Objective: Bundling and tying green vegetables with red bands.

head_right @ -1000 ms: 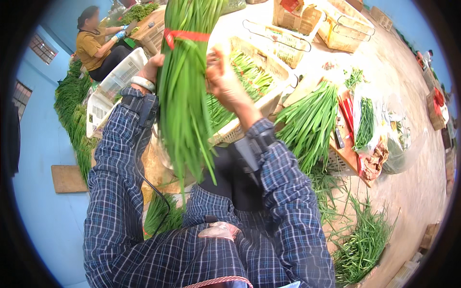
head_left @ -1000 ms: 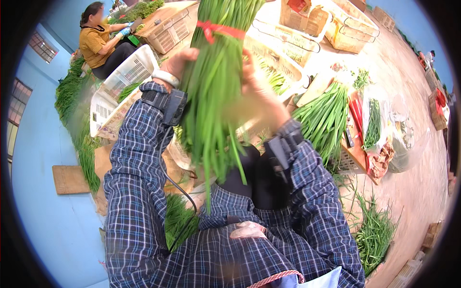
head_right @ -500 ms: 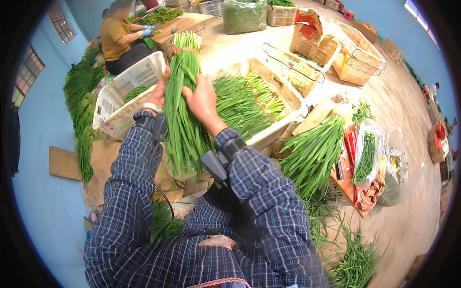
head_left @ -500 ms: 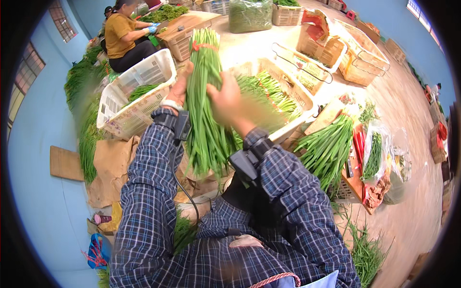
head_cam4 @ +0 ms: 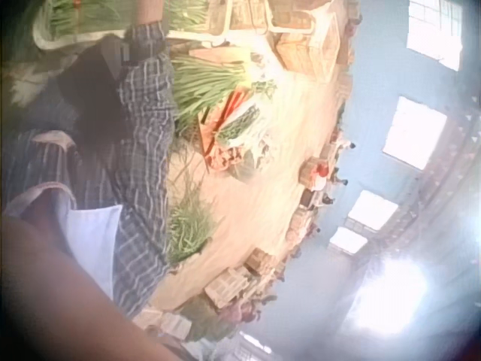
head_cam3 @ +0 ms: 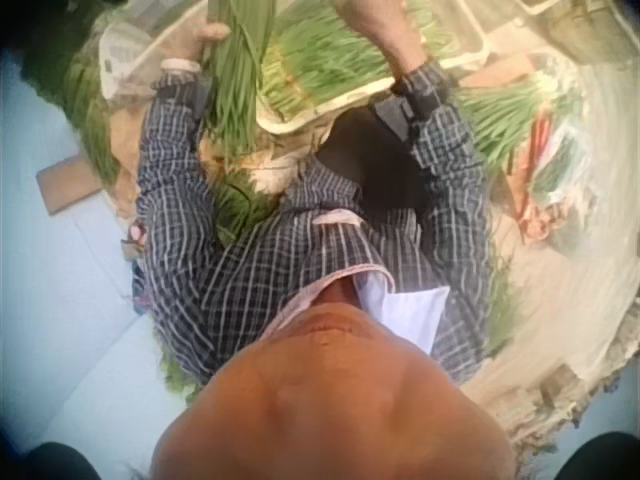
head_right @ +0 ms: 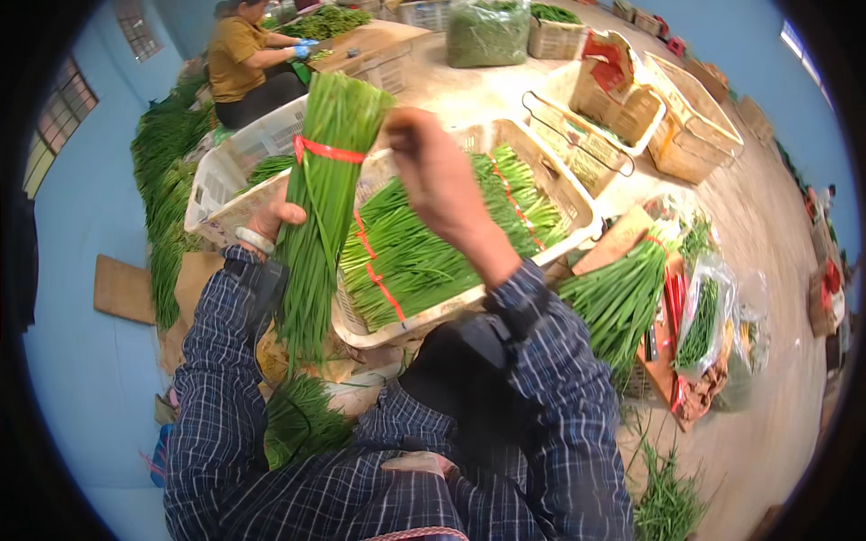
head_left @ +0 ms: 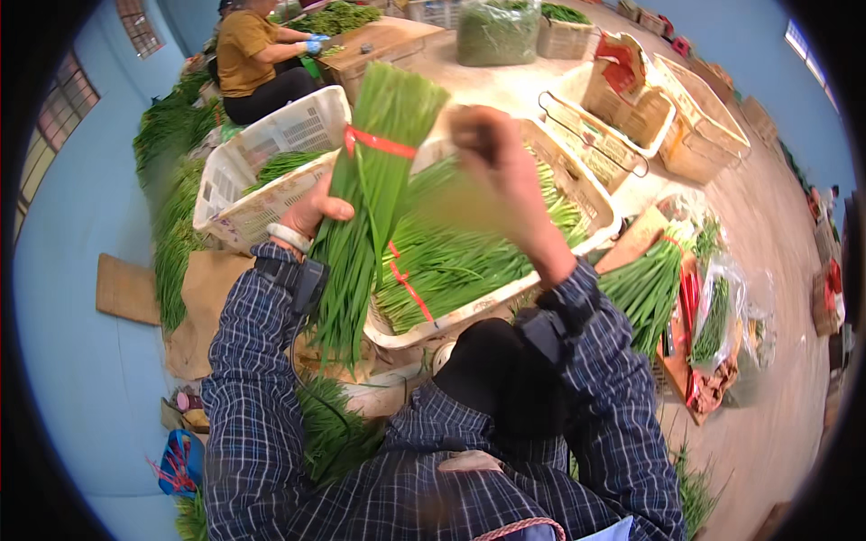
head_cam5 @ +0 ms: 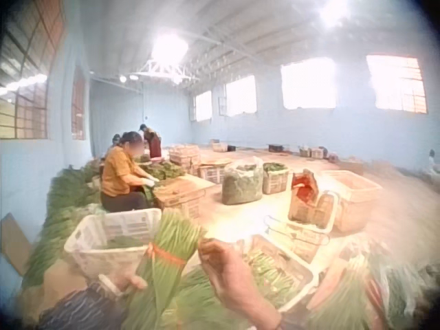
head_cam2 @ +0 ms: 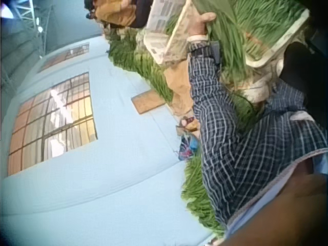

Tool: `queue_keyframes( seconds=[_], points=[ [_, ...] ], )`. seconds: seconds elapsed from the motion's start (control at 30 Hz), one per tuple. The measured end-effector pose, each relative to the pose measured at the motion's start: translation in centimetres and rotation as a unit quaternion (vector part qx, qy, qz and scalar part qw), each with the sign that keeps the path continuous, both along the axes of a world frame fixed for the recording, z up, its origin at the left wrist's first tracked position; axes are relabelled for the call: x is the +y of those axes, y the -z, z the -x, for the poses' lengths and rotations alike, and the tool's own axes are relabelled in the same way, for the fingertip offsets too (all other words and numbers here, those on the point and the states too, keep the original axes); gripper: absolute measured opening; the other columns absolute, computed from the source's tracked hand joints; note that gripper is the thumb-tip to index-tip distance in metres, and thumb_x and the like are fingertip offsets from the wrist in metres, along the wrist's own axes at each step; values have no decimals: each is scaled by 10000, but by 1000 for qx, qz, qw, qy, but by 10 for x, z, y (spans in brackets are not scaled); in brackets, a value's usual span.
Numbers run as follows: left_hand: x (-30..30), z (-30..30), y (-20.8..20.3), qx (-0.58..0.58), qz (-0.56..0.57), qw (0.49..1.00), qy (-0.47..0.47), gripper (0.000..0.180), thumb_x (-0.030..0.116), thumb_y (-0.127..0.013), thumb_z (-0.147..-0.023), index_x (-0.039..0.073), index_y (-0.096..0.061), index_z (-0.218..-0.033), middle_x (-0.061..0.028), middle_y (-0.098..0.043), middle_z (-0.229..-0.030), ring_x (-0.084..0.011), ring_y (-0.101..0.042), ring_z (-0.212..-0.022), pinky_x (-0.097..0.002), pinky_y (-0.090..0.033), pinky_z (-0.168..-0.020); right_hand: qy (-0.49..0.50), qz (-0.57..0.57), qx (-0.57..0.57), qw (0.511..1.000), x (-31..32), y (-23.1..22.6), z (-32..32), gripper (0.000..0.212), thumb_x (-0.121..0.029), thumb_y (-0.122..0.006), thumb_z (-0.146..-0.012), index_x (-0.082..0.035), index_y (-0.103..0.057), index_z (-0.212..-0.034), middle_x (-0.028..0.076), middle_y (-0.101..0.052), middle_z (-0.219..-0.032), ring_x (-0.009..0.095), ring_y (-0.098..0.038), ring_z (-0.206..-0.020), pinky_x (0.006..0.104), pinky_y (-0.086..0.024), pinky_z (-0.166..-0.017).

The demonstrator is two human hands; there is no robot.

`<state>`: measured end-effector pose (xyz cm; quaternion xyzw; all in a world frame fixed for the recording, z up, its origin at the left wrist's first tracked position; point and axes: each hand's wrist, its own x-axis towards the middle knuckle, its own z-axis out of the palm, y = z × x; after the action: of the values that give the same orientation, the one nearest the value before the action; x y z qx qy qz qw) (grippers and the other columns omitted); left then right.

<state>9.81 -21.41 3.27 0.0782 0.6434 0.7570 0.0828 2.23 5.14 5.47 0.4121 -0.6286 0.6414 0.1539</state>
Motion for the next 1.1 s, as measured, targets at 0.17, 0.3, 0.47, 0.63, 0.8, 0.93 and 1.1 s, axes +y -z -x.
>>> queue_keyframes(
  seconds=[0.17,0.3,0.47,0.63,0.8,0.93,1.1],
  points=[
    [47,-2,7,-35,36,997,60,998,211,-784,-601,26,-300,-1453,-72,-526,-1271,-177,-524,-1156,-303,-403,-1022,128,-114,350,921,-14,7,36,212,-40,-626,-787,-85,-582,-990,80,-635,-927,337,-581,-888,399,-481,-805],
    [43,1,34,-71,47,993,82,993,209,-787,-590,2,-316,-1439,-91,-536,-1269,-189,-549,-1119,-303,-437,-988,206,-293,38,933,36,32,112,186,-19,-653,-783,-50,-636,-967,104,-665,-869,292,-643,-750,387,-537,-679],
    [34,-7,48,-90,13,995,49,1017,182,-786,-579,17,-298,-1456,-100,-542,-1260,-197,-565,-1098,-314,-462,-961,87,-81,214,970,6,16,34,221,0,-683,-799,-85,-648,-1000,95,-606,-1027,256,-633,-866,357,-536,-765],
    [40,12,41,-33,-14,998,60,935,208,-795,-589,3,-367,-1395,-93,-600,-1144,-200,-618,-996,-325,-520,-878,139,46,-13,989,31,47,85,180,27,-606,-879,-77,-633,-1024,60,-611,-949,154,-618,-779,293,-555,-696],
    [5,23,18,33,64,997,-13,844,243,-787,-622,22,-431,-1355,-98,-618,-1124,-212,-625,-992,-334,-529,-870,-102,-72,-193,973,16,4,26,323,-199,-648,-902,14,-569,-1131,85,-663,-862,100,-652,-759,245,-535,-642],
    [8,34,-8,67,17,996,-54,763,188,-753,-674,29,-435,-1349,-89,-617,-1121,-199,-625,-975,-335,-528,-861,-143,-201,-272,930,-18,14,0,345,-303,-695,-870,16,-630,-985,69,-658,-696,120,-612,-438,235,-447,-369],
    [17,41,-11,105,79,987,-87,774,147,-766,-679,37,-424,-1365,-58,-591,-1164,-172,-577,-1054,-326,-471,-934,-77,-249,-203,944,17,18,18,280,-295,-634,-919,-18,-649,-886,14,-604,-619,79,-568,-450,229,-376,-339]
  ],
)
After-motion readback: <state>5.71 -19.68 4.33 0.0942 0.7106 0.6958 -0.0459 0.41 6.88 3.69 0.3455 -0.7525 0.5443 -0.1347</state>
